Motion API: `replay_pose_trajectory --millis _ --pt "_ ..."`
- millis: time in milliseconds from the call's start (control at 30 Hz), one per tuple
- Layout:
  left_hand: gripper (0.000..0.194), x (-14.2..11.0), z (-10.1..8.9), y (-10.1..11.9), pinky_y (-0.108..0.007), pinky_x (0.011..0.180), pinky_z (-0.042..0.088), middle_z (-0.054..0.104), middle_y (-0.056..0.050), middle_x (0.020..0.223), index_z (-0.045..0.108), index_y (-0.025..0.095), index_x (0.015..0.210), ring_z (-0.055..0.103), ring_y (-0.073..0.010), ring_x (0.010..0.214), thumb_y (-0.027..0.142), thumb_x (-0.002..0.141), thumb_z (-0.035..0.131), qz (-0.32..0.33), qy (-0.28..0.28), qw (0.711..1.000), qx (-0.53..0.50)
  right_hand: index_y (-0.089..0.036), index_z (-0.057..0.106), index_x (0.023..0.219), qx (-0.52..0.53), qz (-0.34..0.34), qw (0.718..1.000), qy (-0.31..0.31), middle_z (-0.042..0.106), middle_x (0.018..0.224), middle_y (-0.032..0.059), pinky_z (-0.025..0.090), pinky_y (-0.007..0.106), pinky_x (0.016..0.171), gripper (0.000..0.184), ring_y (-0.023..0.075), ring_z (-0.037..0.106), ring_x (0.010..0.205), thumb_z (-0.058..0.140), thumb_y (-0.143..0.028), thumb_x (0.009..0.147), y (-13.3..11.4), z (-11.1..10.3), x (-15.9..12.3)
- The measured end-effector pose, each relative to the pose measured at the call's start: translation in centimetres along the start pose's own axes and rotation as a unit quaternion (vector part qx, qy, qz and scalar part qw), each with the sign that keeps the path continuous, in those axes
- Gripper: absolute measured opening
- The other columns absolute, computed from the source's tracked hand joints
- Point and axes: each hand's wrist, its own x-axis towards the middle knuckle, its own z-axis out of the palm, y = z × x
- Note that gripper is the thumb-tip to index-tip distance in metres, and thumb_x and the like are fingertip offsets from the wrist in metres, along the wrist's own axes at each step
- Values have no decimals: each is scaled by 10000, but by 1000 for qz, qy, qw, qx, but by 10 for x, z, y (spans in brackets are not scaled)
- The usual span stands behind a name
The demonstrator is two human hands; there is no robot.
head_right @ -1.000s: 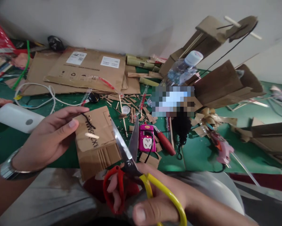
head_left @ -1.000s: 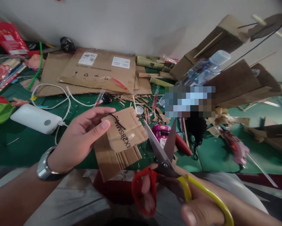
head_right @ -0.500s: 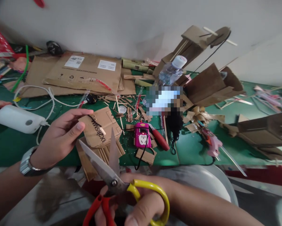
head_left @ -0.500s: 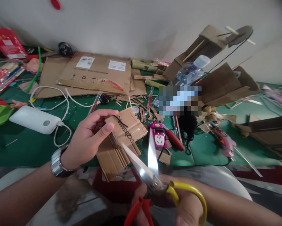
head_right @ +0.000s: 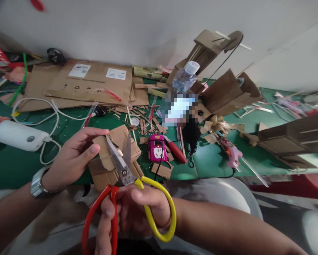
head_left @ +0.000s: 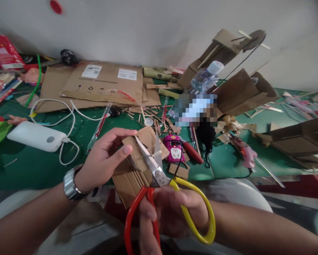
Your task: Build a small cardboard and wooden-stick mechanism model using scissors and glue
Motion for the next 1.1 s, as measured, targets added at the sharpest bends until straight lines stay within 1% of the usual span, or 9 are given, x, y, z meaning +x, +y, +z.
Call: replay_pose_trajectory --millis 133,233,300,367,467,567,833,1000,1100 --pt "275 1 0 -3 -229 757 615 809 -54 1124 747 250 1203 771 -160 937 410 982 781 11 0 1000 -19 -155 711 1050 6 -7 997 81 656 667 42 488 309 692 842 210 598 555 427 -933 896 2 17 1" --pt "264 1 1 -3 -223 759 618 811 -44 1121 748 258 1202 776 -151 933 393 980 787 17 3 1000 -21 -89 763 1080 22 -2 995 101 575 645 16 464 295 676 1015 180 533 537 317 -982 894 2 26 3" --pt "258 1 1 -3 -228 764 620 813 -41 1105 748 256 1196 780 -152 930 387 978 790 21 2 1000 -19 -104 753 1038 36 -23 994 98 553 655 8 451 291 665 938 179 523 549 366 -949 913 2 27 3" --pt "257 0 2 -3 -239 769 625 816 -43 1096 744 252 1192 784 -156 926 386 977 791 22 1 1000 -19 -144 706 979 41 -39 995 86 545 677 1 431 287 640 753 176 518 546 483 -861 933 3 26 4" --pt "266 -1 3 -4 -265 794 633 820 -56 1123 734 246 1189 791 -172 952 389 973 794 20 -2 1000 -23 -182 636 933 53 -28 996 60 547 692 -8 408 278 601 443 180 533 527 608 -625 939 3 22 3" --pt "271 -2 4 -4 -293 815 639 815 -73 1173 727 238 1185 797 -191 975 388 969 796 22 -2 1000 -21 -188 616 921 79 -22 995 52 553 677 -10 444 284 594 212 194 567 518 598 -394 877 3 21 3" --pt "273 -4 5 -5 -307 798 645 814 -62 1157 721 256 1198 797 -194 968 393 972 790 12 -5 999 -30 -185 636 879 103 -31 993 45 543 614 -21 451 282 479 188 185 513 397 542 -289 753 6 17 4" --pt "273 -4 6 -6 -315 831 647 810 -66 1185 722 257 1200 798 -201 1001 389 971 793 14 -1 999 -32 -164 652 887 104 -30 993 46 608 616 9 411 284 454 228 186 503 366 510 -300 772 6 16 1" --pt "272 -4 5 -6 -307 817 649 811 -65 1187 723 260 1204 798 -195 990 387 974 791 14 -4 1000 -27 -158 661 903 111 -40 992 38 599 621 5 416 281 458 233 179 505 375 513 -299 790 6 17 1"
